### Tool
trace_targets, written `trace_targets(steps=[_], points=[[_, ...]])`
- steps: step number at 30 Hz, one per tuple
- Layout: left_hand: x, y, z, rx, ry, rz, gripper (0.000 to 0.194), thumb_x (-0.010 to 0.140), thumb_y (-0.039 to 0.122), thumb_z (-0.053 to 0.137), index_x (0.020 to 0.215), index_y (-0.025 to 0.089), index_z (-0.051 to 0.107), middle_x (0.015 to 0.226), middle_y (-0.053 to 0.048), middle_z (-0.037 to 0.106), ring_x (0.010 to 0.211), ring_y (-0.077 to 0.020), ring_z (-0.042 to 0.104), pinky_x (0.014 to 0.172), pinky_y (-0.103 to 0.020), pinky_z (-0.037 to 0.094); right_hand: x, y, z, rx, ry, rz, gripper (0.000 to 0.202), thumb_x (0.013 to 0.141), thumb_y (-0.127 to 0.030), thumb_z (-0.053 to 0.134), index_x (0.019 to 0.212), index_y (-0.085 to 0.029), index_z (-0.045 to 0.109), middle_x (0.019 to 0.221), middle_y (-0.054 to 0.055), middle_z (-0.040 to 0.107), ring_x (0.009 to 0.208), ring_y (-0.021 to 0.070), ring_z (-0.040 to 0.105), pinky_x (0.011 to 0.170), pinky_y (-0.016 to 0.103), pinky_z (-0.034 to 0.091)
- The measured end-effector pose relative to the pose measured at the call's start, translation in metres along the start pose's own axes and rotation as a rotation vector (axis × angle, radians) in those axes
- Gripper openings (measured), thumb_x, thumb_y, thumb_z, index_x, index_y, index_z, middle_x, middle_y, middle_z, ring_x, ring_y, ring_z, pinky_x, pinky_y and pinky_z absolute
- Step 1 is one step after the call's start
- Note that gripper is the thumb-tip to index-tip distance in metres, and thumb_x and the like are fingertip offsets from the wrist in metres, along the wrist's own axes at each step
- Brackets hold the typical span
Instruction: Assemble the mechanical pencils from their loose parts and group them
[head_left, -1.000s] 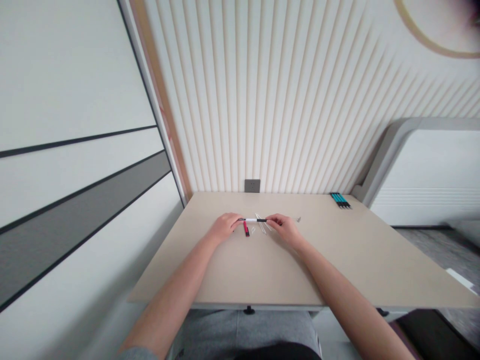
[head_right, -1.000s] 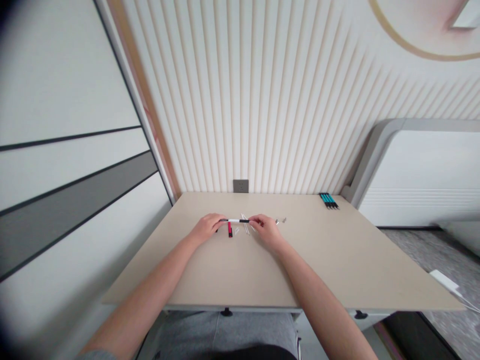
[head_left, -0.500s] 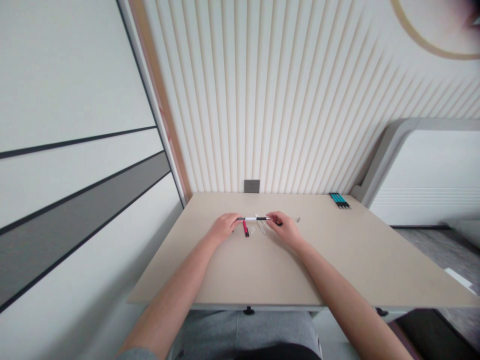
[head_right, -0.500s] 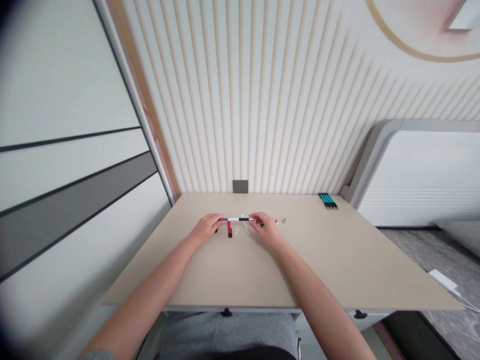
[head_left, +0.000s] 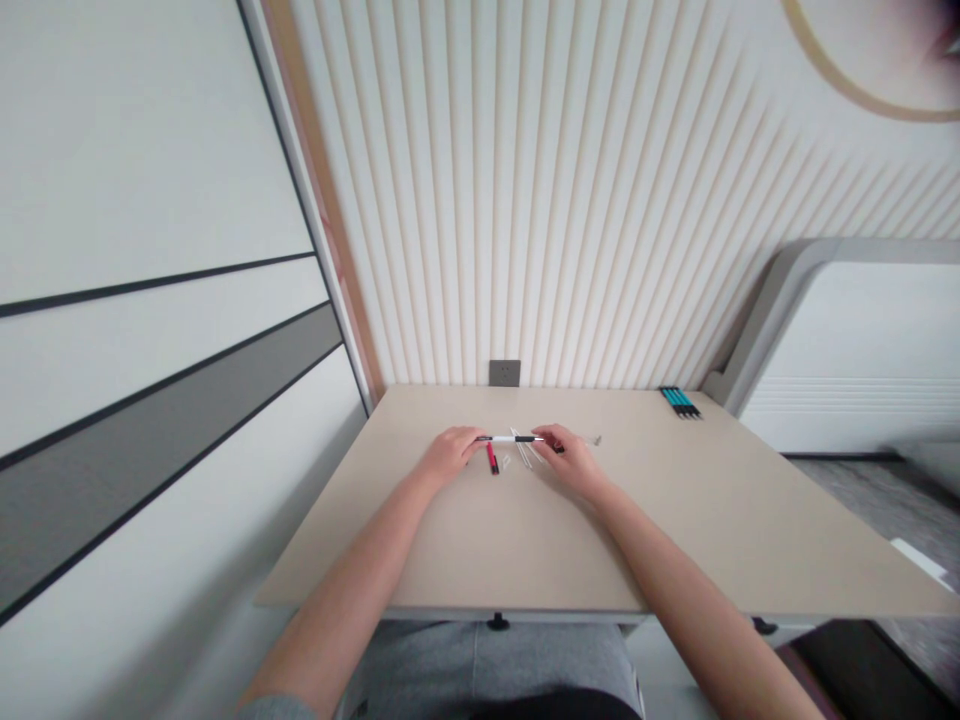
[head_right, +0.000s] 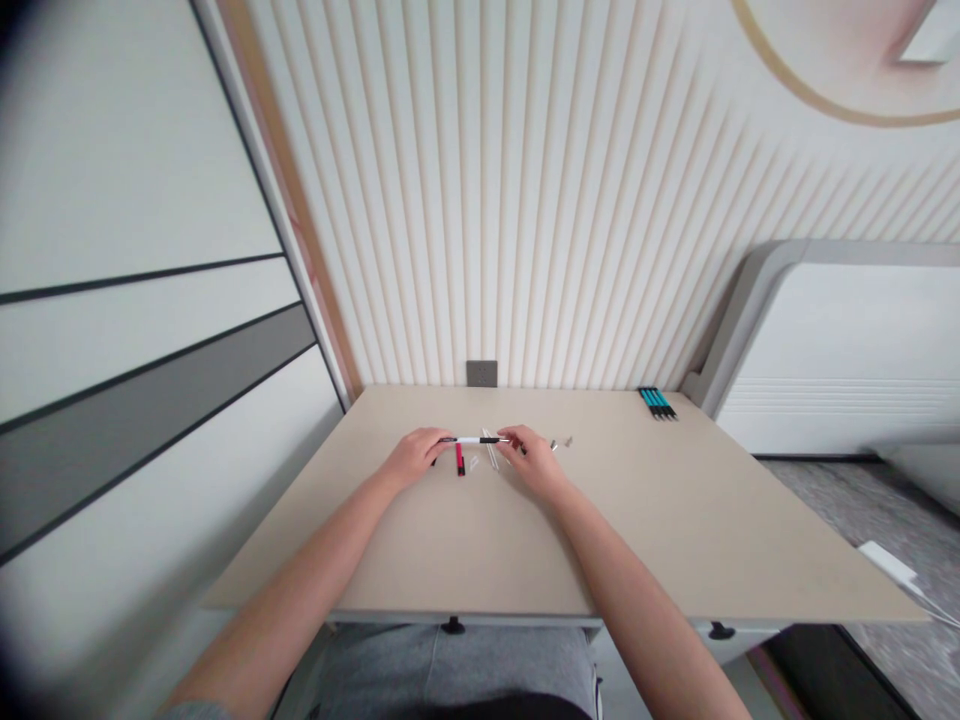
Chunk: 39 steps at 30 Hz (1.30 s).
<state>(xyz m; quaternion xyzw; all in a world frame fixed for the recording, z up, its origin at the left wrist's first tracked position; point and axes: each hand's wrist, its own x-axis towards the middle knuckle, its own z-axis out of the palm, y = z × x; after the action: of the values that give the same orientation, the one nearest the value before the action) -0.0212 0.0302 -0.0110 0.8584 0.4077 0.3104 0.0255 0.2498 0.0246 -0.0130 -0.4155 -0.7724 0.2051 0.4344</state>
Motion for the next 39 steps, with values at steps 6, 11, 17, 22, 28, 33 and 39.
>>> trace_targets(steps=[6, 11, 17, 22, 28, 33, 39], points=[[0.0, 0.001, -0.001, 0.004, -0.003, 0.01, 0.024, 0.097, 0.035, 0.046, 0.104, 0.021, 0.064, 0.095, -0.004, 0.07, 0.087, -0.0176, 0.064, 0.083, -0.03, 0.048, 0.001, -0.003, -0.006, -0.108, -0.012, -0.063, 0.029, 0.091, -0.043, 0.051, 0.09, -0.021, 0.069, 0.082, 0.006, 0.067, 0.078, 0.0187, 0.06, 0.075, 0.031, 0.043], [0.0, 0.002, -0.001, 0.041, 0.002, 0.037, 0.024, 0.097, 0.035, 0.045, 0.104, 0.021, 0.064, 0.095, -0.005, 0.07, 0.088, -0.018, 0.064, 0.084, -0.032, 0.048, 0.0, -0.007, -0.004, -0.228, -0.056, -0.034, 0.047, 0.098, -0.043, 0.034, 0.069, -0.021, 0.064, 0.068, 0.006, 0.065, 0.069, 0.0182, 0.058, 0.074, 0.032, 0.041], [0.0, 0.001, 0.0, 0.073, -0.018, 0.042, 0.023, 0.097, 0.034, 0.046, 0.103, 0.021, 0.064, 0.095, -0.004, 0.071, 0.087, -0.0186, 0.064, 0.081, -0.031, 0.047, -0.002, -0.005, 0.001, -0.118, -0.061, 0.076, 0.05, 0.097, -0.046, 0.033, 0.068, -0.02, 0.064, 0.063, 0.005, 0.062, 0.06, 0.017, 0.056, 0.062, 0.029, 0.041], [-0.001, -0.003, 0.002, 0.078, -0.017, 0.016, 0.024, 0.097, 0.035, 0.046, 0.103, 0.021, 0.064, 0.094, -0.003, 0.071, 0.085, -0.0175, 0.064, 0.079, -0.029, 0.047, 0.0, -0.004, -0.003, -0.081, 0.002, -0.033, 0.03, 0.092, -0.043, 0.048, 0.091, -0.02, 0.068, 0.084, 0.006, 0.068, 0.075, 0.018, 0.06, 0.07, 0.029, 0.044], [-0.001, -0.002, 0.003, 0.095, 0.001, 0.05, 0.025, 0.098, 0.036, 0.045, 0.1, 0.021, 0.065, 0.092, -0.003, 0.071, 0.083, -0.0167, 0.064, 0.079, -0.029, 0.047, 0.002, 0.007, -0.003, -0.178, -0.03, -0.088, 0.029, 0.095, -0.034, 0.046, 0.077, -0.021, 0.066, 0.073, 0.005, 0.066, 0.069, 0.0177, 0.06, 0.067, 0.031, 0.042], [0.0, 0.001, 0.001, 0.101, 0.011, 0.078, 0.024, 0.098, 0.033, 0.045, 0.101, 0.02, 0.064, 0.092, -0.003, 0.071, 0.082, -0.0167, 0.064, 0.078, -0.029, 0.047, 0.0, 0.01, 0.0, -0.171, -0.055, -0.059, 0.036, 0.098, -0.033, 0.041, 0.069, -0.023, 0.062, 0.067, 0.004, 0.063, 0.062, 0.0176, 0.057, 0.061, 0.032, 0.042], [0.0, 0.003, -0.002, 0.078, 0.007, 0.07, 0.022, 0.098, 0.033, 0.046, 0.103, 0.021, 0.064, 0.093, -0.002, 0.071, 0.085, -0.0164, 0.065, 0.079, -0.029, 0.048, 0.0, 0.003, 0.001, -0.148, -0.057, -0.165, 0.023, 0.095, -0.039, 0.049, 0.102, -0.024, 0.066, 0.09, 0.006, 0.068, 0.082, 0.0191, 0.062, 0.073, 0.032, 0.044]])
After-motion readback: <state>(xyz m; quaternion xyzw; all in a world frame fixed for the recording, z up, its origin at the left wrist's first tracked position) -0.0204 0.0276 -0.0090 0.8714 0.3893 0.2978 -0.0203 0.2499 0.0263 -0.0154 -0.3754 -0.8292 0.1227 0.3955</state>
